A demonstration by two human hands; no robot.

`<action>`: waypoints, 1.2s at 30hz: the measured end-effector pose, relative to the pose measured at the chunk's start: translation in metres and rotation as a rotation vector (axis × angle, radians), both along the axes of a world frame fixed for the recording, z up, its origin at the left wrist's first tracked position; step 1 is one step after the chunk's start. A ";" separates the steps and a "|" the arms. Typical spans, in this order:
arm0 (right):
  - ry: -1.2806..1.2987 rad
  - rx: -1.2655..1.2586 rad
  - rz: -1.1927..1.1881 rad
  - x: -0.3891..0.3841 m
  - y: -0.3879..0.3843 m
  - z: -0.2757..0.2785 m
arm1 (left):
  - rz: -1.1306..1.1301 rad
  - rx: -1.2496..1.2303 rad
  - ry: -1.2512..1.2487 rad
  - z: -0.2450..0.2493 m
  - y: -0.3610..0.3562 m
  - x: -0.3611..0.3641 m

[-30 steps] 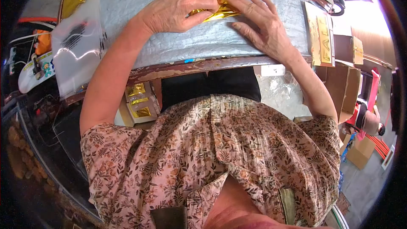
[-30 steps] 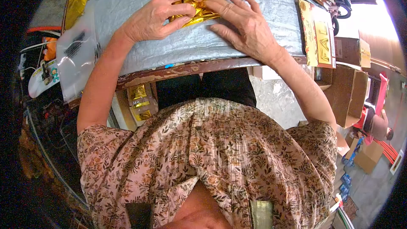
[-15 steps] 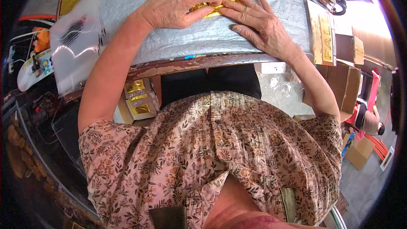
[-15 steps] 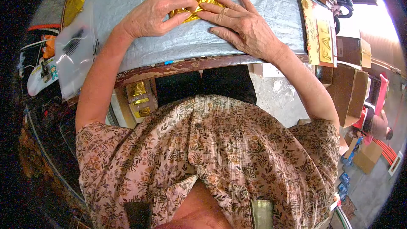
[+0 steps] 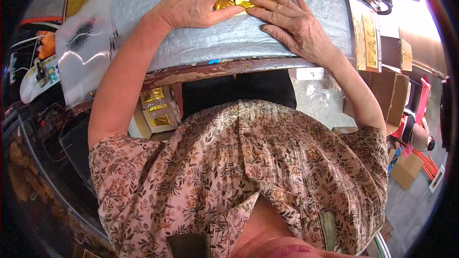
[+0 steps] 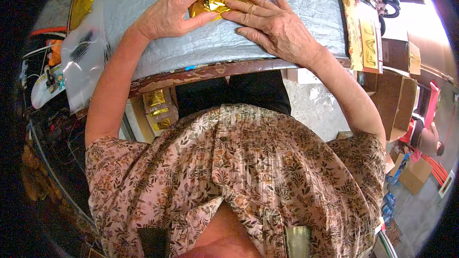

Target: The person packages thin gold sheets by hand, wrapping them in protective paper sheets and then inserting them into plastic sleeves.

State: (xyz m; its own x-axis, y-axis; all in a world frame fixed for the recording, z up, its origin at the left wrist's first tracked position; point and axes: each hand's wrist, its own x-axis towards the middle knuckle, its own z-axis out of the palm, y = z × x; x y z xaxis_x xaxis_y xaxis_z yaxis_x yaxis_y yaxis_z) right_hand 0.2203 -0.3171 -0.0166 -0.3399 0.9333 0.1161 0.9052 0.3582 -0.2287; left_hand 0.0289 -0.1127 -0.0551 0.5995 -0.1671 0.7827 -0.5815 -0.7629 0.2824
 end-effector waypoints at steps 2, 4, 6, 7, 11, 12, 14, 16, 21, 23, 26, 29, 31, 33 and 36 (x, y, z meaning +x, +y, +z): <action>-0.016 0.006 -0.002 -0.001 0.000 0.001 | -0.006 0.008 -0.013 -0.004 0.002 0.002; -0.038 0.022 0.009 -0.002 0.000 0.003 | -0.014 0.023 -0.031 0.000 0.002 0.002; -0.019 0.034 0.010 0.000 0.000 0.000 | 0.076 -0.009 0.193 0.013 -0.009 -0.011; 0.000 0.042 0.010 0.001 0.000 -0.001 | 0.167 -0.045 0.419 0.021 -0.014 -0.017; -0.024 0.117 0.009 -0.004 0.003 0.004 | 0.173 -0.094 0.434 0.022 -0.015 -0.020; -0.007 0.074 0.030 -0.004 0.003 0.002 | 0.193 -0.115 0.481 0.023 -0.017 -0.021; 0.009 0.035 0.051 -0.003 0.005 0.000 | 0.213 -0.131 0.527 0.024 -0.016 -0.021; 0.026 0.039 0.071 -0.002 0.006 0.000 | 0.203 -0.128 0.488 0.023 -0.015 -0.020; 0.059 0.032 0.065 -0.002 0.006 0.000 | 0.235 -0.034 0.416 0.027 -0.013 -0.020; 0.073 0.042 0.064 -0.002 0.005 0.001 | 0.256 0.012 0.382 0.027 -0.011 -0.022; 0.089 0.050 0.066 -0.002 0.004 0.000 | 0.285 0.117 0.379 0.027 -0.006 -0.025; 0.095 0.046 0.080 -0.002 0.005 -0.001 | 0.319 0.159 0.374 0.023 -0.007 -0.027; 0.104 0.047 0.077 -0.001 0.005 -0.002 | 0.325 -0.029 0.461 0.021 -0.009 -0.029; 0.119 0.042 0.073 -0.002 0.005 -0.001 | 0.329 0.034 0.442 0.024 -0.008 -0.029; 0.127 0.051 0.078 -0.001 0.006 -0.003 | 0.336 0.120 0.394 0.036 -0.011 -0.028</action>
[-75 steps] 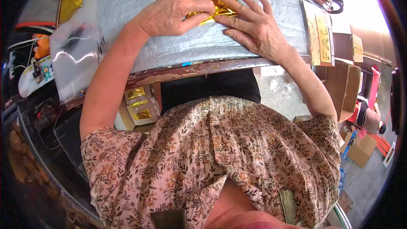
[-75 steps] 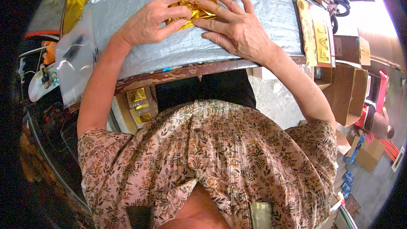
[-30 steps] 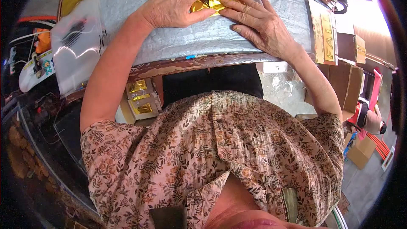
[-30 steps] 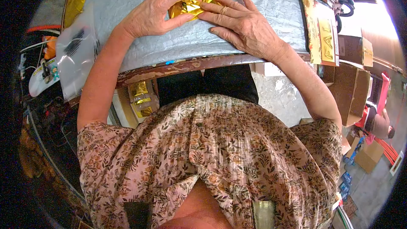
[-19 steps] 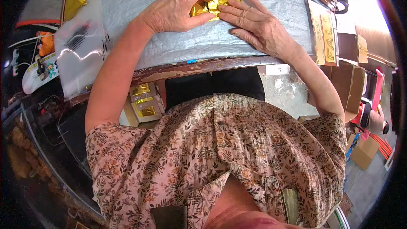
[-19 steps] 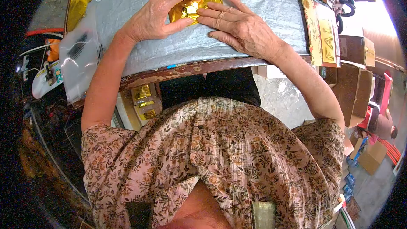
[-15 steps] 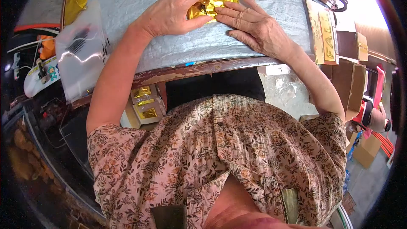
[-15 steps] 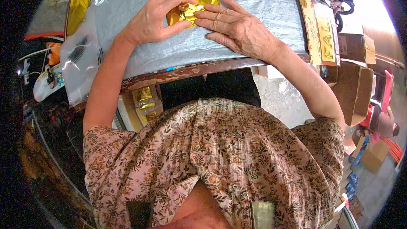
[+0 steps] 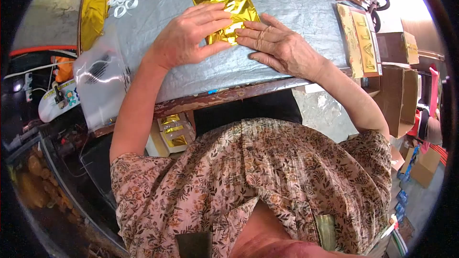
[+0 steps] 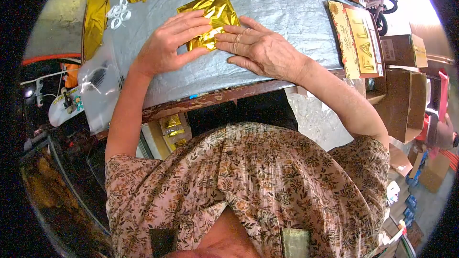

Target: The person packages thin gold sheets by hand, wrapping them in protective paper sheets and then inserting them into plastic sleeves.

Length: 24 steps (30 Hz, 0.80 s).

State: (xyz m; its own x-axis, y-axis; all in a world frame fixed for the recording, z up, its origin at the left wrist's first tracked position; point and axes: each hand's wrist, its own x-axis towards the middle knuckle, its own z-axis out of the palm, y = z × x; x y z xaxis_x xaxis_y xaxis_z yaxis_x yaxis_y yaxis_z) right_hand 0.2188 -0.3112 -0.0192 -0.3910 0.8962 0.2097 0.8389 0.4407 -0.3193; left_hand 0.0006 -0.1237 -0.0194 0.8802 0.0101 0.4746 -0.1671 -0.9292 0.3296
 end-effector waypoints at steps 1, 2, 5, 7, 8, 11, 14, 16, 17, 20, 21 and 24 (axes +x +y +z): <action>0.001 0.004 -0.007 0.000 0.000 0.000 | 0.001 0.026 -0.025 0.005 -0.003 -0.001; 0.012 0.008 -0.007 0.002 0.000 -0.001 | -0.006 0.028 -0.021 0.009 -0.007 -0.001; 0.013 0.019 -0.007 0.002 0.000 -0.002 | -0.021 -0.024 0.060 0.012 -0.012 -0.008; 0.003 0.029 -0.002 0.002 -0.001 -0.003 | 0.001 -0.050 0.111 0.006 -0.015 -0.012; 0.001 0.032 -0.002 0.002 -0.001 -0.003 | 0.001 -0.050 0.114 0.005 -0.016 -0.013; -0.008 0.037 0.007 0.004 0.001 -0.002 | 0.003 -0.064 0.113 0.002 -0.017 -0.013; -0.005 0.042 0.027 0.006 0.001 -0.004 | 0.011 -0.067 0.087 0.002 -0.019 -0.015; -0.004 0.042 0.042 0.005 0.004 0.000 | 0.007 -0.108 0.084 0.001 -0.019 -0.015; 0.027 0.030 0.020 0.006 0.006 0.006 | 0.013 -0.107 0.082 0.000 -0.018 -0.014; -0.023 0.051 -0.046 -0.002 0.014 0.004 | 0.008 -0.068 0.024 -0.003 -0.020 -0.014; -0.109 0.091 -0.091 -0.004 0.018 0.002 | 0.013 -0.072 0.027 -0.003 -0.020 -0.015; -0.268 0.082 -0.107 -0.013 0.024 -0.004 | 0.015 -0.083 0.020 -0.002 -0.019 -0.015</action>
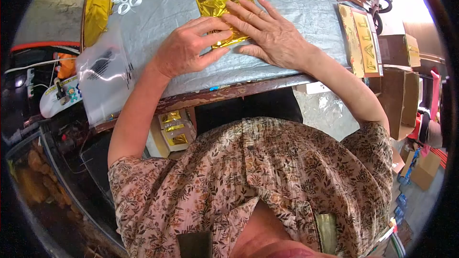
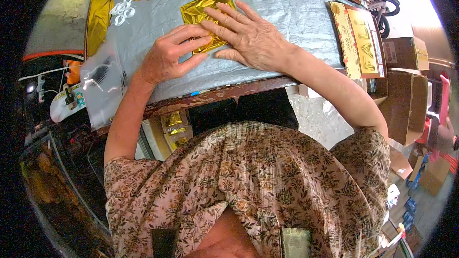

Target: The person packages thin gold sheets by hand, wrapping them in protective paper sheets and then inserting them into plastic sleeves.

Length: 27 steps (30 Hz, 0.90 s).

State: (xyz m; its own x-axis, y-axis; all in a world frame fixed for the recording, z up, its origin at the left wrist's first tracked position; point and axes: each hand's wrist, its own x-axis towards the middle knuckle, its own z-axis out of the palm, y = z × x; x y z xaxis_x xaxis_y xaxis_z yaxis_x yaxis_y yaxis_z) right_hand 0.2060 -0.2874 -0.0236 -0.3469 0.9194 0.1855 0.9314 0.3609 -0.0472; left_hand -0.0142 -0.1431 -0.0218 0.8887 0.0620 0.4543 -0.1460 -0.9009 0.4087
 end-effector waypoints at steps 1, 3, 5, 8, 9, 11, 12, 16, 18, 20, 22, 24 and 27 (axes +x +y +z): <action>0.001 -0.004 0.006 -0.001 0.001 -0.003 | -0.003 -0.008 -0.008 0.000 0.000 0.000; -0.003 -0.034 0.003 -0.004 0.002 -0.009 | -0.006 -0.032 -0.022 -0.001 0.001 0.000; 0.013 -0.045 0.006 -0.005 0.002 -0.011 | -0.012 -0.060 -0.034 -0.006 0.001 -0.001; 0.026 -0.054 0.005 -0.006 0.001 -0.010 | 0.006 -0.160 -0.047 -0.012 0.004 -0.002; 0.022 -0.054 0.008 -0.006 0.001 -0.010 | 0.035 -0.190 -0.037 -0.014 0.005 -0.002; 0.025 -0.053 0.014 -0.005 0.001 -0.013 | 0.066 -0.238 -0.021 -0.016 0.003 -0.005; 0.023 -0.038 0.022 -0.004 0.001 -0.014 | 0.075 -0.255 0.001 -0.013 0.003 -0.006; 0.037 -0.051 0.021 -0.005 0.002 -0.012 | 0.065 -0.256 0.065 -0.008 0.005 -0.008; 0.046 -0.057 0.018 -0.006 0.002 -0.011 | 0.048 -0.241 0.060 -0.006 0.006 -0.009; 0.057 -0.062 0.016 -0.007 0.002 -0.010 | 0.032 -0.224 0.055 -0.006 0.006 -0.010; 0.043 -0.065 0.020 -0.006 0.002 -0.010 | 0.012 -0.211 0.020 -0.006 0.007 -0.009; 0.053 -0.063 0.016 -0.006 0.001 -0.010 | 0.020 -0.192 0.026 -0.008 0.006 -0.009; 0.068 -0.054 0.012 -0.007 -0.001 -0.012 | 0.005 -0.145 0.073 -0.003 0.003 -0.012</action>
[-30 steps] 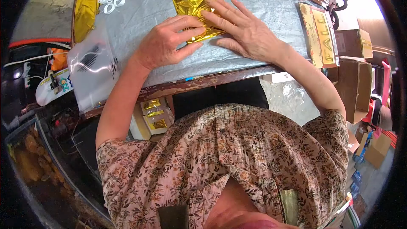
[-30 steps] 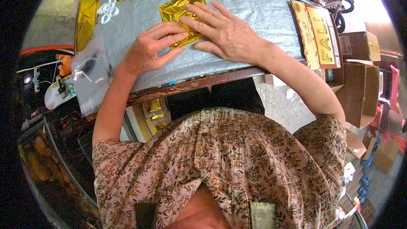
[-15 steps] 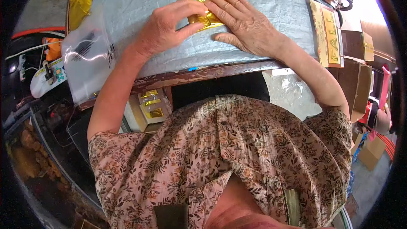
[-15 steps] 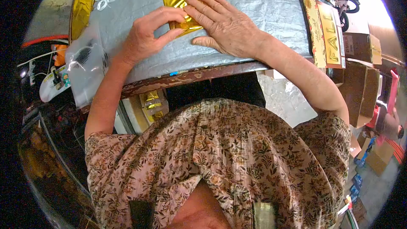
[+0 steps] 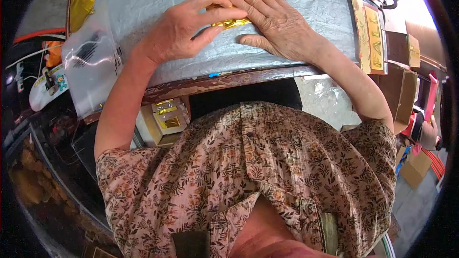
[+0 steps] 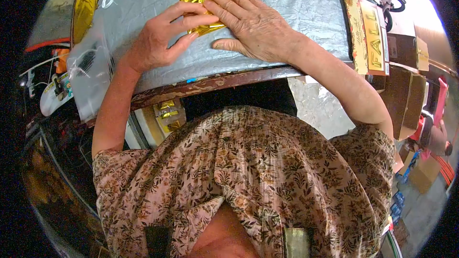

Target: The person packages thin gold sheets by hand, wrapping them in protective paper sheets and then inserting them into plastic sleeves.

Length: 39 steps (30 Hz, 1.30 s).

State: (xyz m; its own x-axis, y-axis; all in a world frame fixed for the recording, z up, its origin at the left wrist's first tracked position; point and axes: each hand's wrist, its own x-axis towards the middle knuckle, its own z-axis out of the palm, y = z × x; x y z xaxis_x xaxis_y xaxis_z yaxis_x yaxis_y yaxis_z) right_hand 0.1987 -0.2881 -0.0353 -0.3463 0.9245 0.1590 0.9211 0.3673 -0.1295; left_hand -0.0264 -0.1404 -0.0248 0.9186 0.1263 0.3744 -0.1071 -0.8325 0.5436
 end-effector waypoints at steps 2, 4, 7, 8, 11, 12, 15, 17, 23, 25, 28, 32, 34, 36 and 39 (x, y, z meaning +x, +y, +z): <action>-0.004 0.015 0.004 0.004 0.003 0.000 | -0.023 0.036 0.031 0.001 0.004 0.003; 0.011 0.021 0.007 0.003 0.002 -0.001 | -0.028 0.117 -0.038 -0.006 0.003 0.002; -0.013 0.017 0.013 0.004 0.001 0.000 | -0.026 0.074 -0.002 -0.007 0.004 0.000; -0.012 0.020 0.016 0.004 0.001 0.000 | -0.023 0.077 -0.001 -0.007 0.003 0.000; -0.039 0.008 -0.005 0.003 0.001 0.001 | -0.027 0.071 0.007 -0.005 0.004 0.000; -0.039 0.003 -0.002 0.002 0.001 0.001 | -0.035 0.079 0.009 -0.004 0.004 0.000; -0.021 0.009 0.011 0.004 0.003 0.003 | -0.050 0.103 -0.001 -0.002 0.006 0.001; -0.022 0.001 0.012 0.003 0.002 0.000 | -0.057 0.100 0.007 -0.003 0.004 -0.001; -0.036 0.006 0.015 0.005 0.002 -0.002 | -0.012 0.021 -0.005 0.002 -0.002 0.003; -0.041 0.006 0.010 0.004 0.002 -0.002 | 0.016 0.075 0.076 0.003 -0.005 0.001; -0.043 0.017 0.010 0.006 0.001 -0.005 | -0.003 0.122 0.032 -0.001 -0.004 0.002; -0.060 0.023 0.001 0.004 0.001 -0.003 | -0.029 0.116 0.021 -0.004 0.002 -0.002; -0.059 0.029 0.010 0.004 0.002 -0.003 | -0.103 0.040 0.059 0.000 0.008 -0.005; -0.060 0.029 0.014 0.005 0.002 -0.002 | -0.077 0.097 0.100 0.007 0.013 -0.011; -0.082 0.072 0.031 0.004 0.002 -0.002 | -0.095 0.308 0.122 0.013 0.022 -0.011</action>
